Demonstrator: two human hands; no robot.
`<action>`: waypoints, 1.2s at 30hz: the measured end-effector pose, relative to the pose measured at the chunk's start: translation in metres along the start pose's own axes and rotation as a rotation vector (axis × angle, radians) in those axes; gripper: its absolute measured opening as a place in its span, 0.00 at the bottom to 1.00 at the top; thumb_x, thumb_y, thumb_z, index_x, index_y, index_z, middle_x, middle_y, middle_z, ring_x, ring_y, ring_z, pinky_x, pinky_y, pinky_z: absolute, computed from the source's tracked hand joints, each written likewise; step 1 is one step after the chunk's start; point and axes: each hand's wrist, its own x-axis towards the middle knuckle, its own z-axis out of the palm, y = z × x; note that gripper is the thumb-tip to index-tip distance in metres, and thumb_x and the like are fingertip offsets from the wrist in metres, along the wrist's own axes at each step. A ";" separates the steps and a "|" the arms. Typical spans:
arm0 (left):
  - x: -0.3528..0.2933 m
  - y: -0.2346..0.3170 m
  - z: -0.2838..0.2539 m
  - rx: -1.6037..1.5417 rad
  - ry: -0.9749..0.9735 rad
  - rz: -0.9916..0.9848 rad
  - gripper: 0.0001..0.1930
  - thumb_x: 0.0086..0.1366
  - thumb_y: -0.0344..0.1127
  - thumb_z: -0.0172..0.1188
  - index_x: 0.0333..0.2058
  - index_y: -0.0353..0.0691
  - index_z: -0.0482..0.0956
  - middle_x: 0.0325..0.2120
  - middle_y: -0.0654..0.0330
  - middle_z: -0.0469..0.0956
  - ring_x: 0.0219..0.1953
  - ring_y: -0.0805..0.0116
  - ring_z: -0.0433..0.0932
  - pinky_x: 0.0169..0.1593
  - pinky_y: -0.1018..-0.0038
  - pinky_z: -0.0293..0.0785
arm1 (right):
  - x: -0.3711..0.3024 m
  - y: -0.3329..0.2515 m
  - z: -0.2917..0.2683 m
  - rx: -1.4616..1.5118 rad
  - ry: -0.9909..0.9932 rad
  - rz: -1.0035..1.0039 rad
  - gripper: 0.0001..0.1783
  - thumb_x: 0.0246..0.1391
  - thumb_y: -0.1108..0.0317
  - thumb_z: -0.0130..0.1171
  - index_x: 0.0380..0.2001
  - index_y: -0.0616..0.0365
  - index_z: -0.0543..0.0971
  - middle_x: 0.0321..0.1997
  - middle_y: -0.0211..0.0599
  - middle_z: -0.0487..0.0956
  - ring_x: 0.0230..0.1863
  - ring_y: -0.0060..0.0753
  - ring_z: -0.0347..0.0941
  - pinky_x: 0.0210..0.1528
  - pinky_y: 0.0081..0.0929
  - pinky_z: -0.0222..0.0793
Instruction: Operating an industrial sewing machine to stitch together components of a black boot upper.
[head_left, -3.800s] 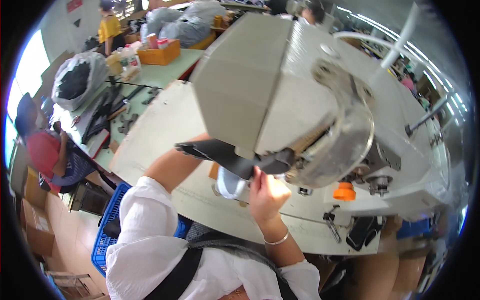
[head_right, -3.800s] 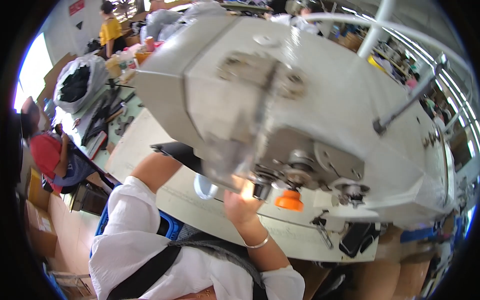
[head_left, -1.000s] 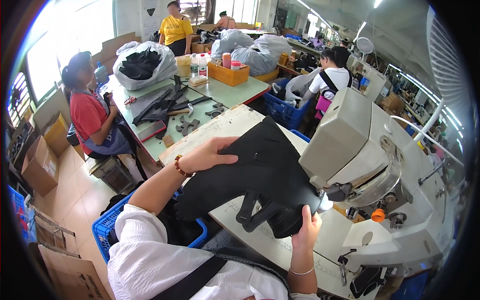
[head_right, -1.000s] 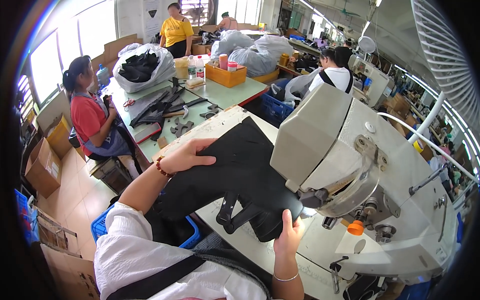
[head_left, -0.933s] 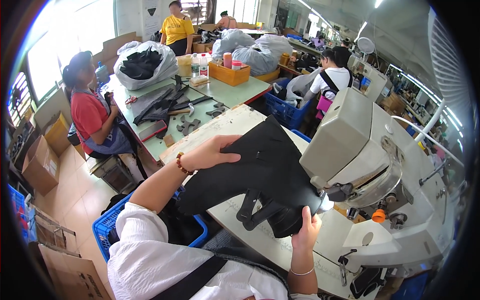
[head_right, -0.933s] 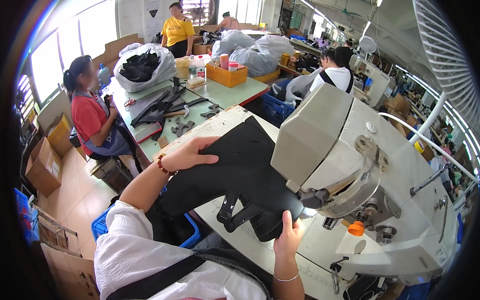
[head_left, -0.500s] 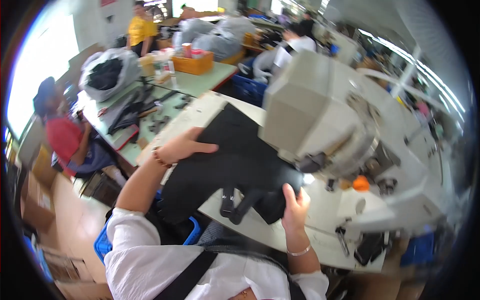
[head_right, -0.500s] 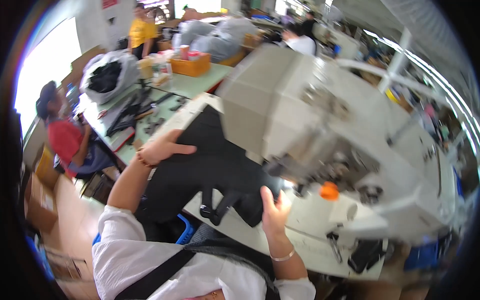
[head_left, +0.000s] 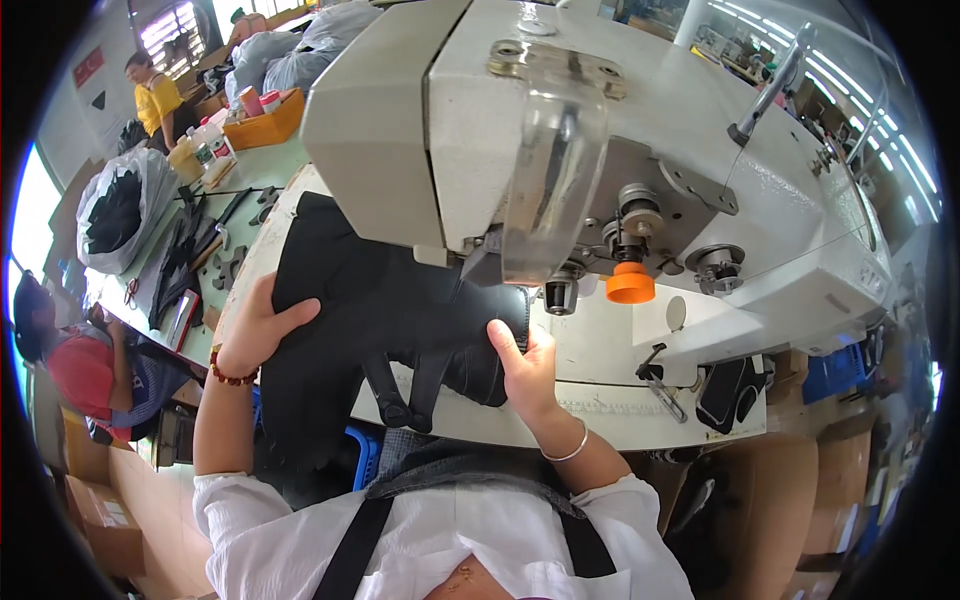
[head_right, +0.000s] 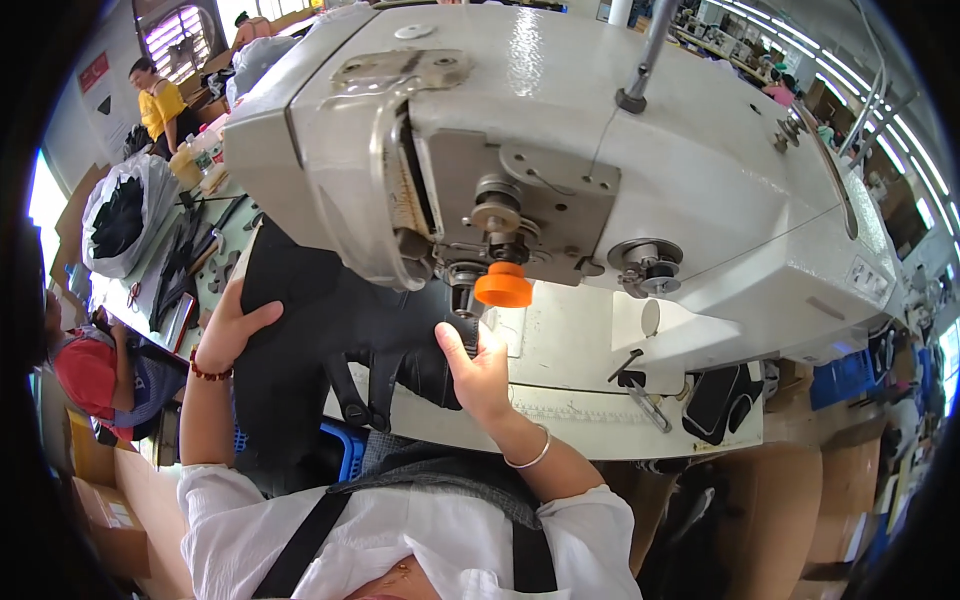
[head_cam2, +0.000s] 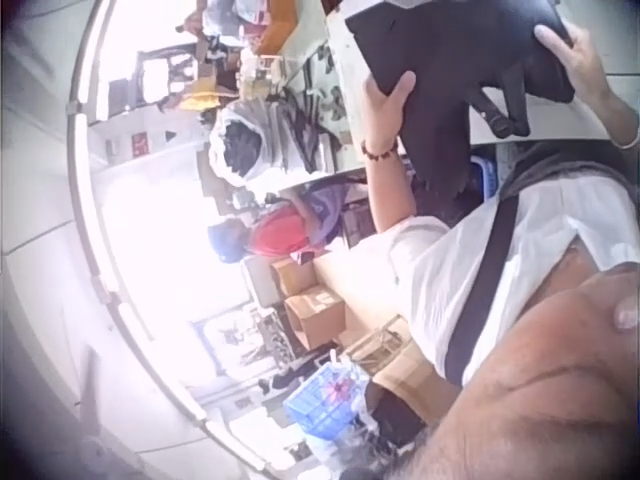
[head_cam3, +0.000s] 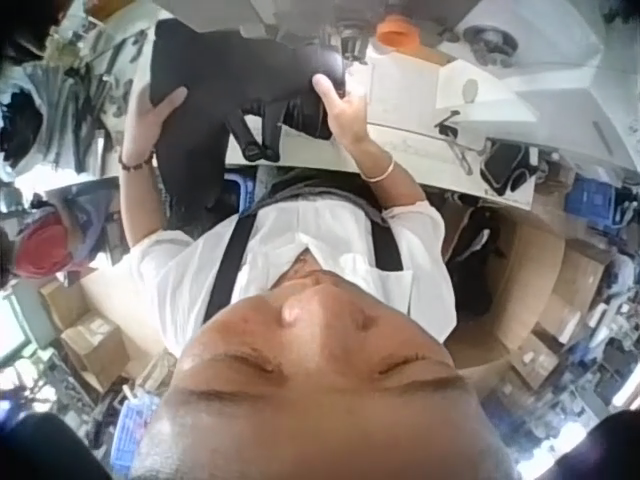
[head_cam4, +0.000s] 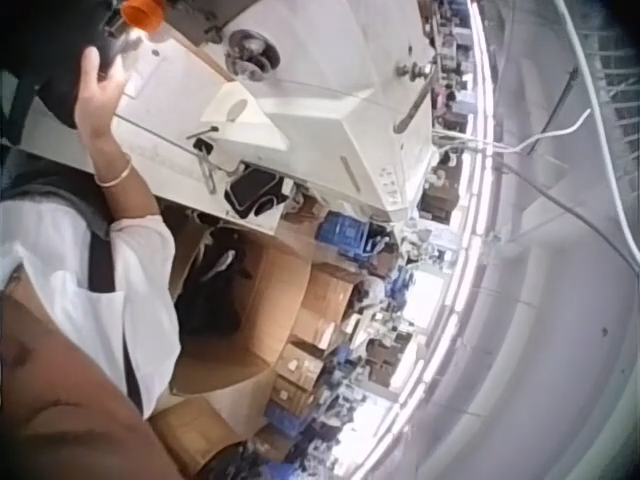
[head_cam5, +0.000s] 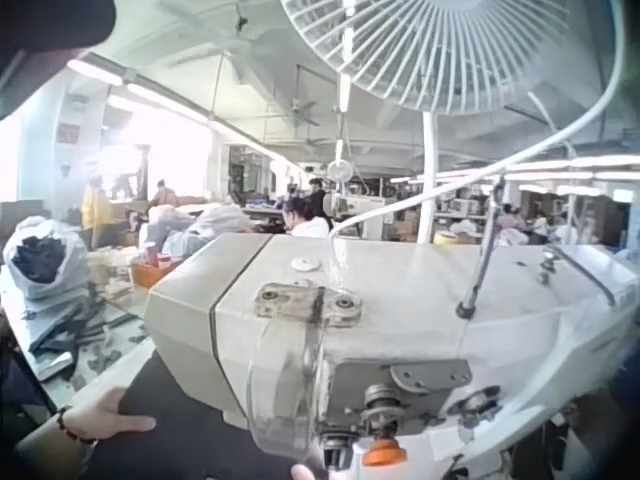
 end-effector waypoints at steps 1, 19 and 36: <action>-0.002 0.000 0.000 -0.006 -0.002 -0.018 0.19 0.56 0.32 0.64 0.43 0.26 0.73 0.35 0.60 0.78 0.36 0.75 0.75 0.41 0.78 0.73 | -0.001 0.000 -0.002 -0.003 0.002 0.005 0.08 0.57 0.69 0.56 0.30 0.64 0.77 0.26 0.22 0.74 0.27 0.11 0.64 0.30 0.13 0.62; 0.002 -0.005 0.004 -0.049 -0.032 -0.031 0.21 0.58 0.33 0.63 0.46 0.27 0.71 0.38 0.60 0.78 0.38 0.75 0.74 0.44 0.77 0.71 | -0.001 0.012 -0.009 -0.094 -0.045 -0.025 0.19 0.58 0.66 0.57 0.14 0.56 0.68 0.15 0.15 0.63 0.18 0.10 0.53 0.19 0.16 0.49; 0.002 -0.012 0.001 0.007 -0.035 -0.031 0.23 0.57 0.35 0.65 0.47 0.27 0.71 0.40 0.60 0.77 0.41 0.73 0.72 0.47 0.76 0.69 | -0.005 0.009 -0.012 -0.070 -0.062 0.028 0.08 0.56 0.70 0.57 0.36 0.65 0.76 0.33 0.28 0.76 0.32 0.16 0.67 0.37 0.16 0.64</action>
